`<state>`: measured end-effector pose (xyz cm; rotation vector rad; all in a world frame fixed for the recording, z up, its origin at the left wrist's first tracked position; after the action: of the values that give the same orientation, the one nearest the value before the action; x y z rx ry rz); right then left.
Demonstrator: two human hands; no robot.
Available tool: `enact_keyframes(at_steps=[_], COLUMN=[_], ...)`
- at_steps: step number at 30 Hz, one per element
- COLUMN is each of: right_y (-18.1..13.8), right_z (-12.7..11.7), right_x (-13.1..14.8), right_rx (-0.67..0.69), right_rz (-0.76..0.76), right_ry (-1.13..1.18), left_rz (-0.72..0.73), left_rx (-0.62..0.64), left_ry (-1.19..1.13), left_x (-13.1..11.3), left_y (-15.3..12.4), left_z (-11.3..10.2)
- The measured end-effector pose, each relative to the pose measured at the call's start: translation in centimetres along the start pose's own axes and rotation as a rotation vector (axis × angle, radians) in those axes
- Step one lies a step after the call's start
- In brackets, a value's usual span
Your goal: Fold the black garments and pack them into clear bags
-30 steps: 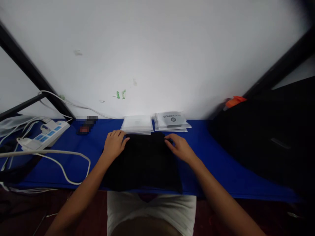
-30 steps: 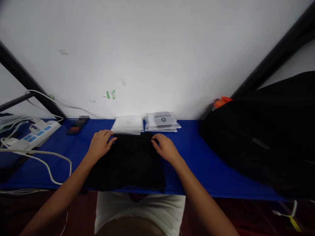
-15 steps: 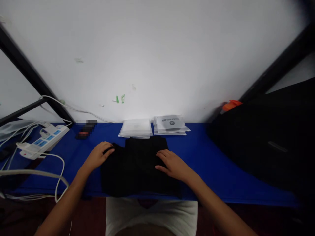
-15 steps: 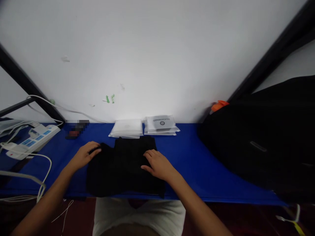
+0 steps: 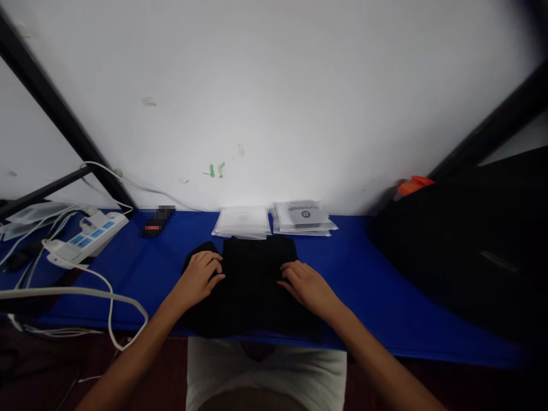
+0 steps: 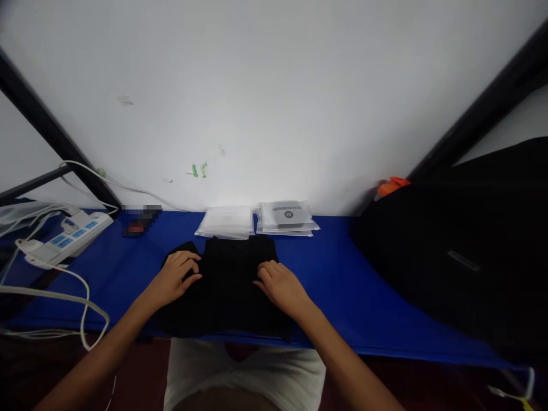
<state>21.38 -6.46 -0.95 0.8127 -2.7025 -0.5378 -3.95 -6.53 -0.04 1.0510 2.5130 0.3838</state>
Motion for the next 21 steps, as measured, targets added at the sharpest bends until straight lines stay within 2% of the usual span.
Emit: enact_keyframes(at_steps=[3,5,8,11,13,15,16,18,21], right_y=[-1.3,-3.0,-5.7,-6.3,-4.6,-1.7,-0.1,2.8,5.4], right_z=[-3.0,-4.4,-4.5,-3.7,-3.3,-2.9,-2.5,-0.9,1.6], right_x=[1.1,2.3,3.6,3.0,1.6,-0.7,-2.0,-4.4,-6.4], right_rx=[-0.091,-0.061,0.180,0.359,0.340,0.223,0.155,0.127,0.187], right_rz=[-0.014,-0.032,-0.013,0.067,0.133,0.223,0.284,0.412,0.471], right_ry=[0.012,0.033,0.121,0.240,0.300,0.296,0.236,0.054,-0.097], left_rz=[0.011,-0.019,-0.128,-0.296,-0.343,-0.315,-0.288,-0.223,-0.155], left_rx=[0.064,0.178,0.334,0.330,0.252,0.153,0.101,0.050,0.124], left_ry=[-0.066,-0.123,-0.253,-0.376,-0.379,-0.278,-0.187,0.019,0.267], left_x=[-1.8,-3.1,-4.4,-3.8,-2.8,-1.8,-1.4,-0.7,-0.1], left_y=[-0.7,-2.0,-4.5,-5.3,-3.9,-1.2,0.3,3.0,5.3], left_z=[-2.0,-2.1,-0.9,0.6,1.0,1.0,0.9,1.1,2.0])
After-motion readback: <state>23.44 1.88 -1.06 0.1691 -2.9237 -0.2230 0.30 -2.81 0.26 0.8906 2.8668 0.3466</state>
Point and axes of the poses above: each hand's wrist, its own y-axis towards the middle knuckle, its own z-axis out of the palm, x = y × z, the point moved 6 cm from there along y, towards the middle knuckle, and after that the axes turned 14 degrees about z, right-handed, at the moved point
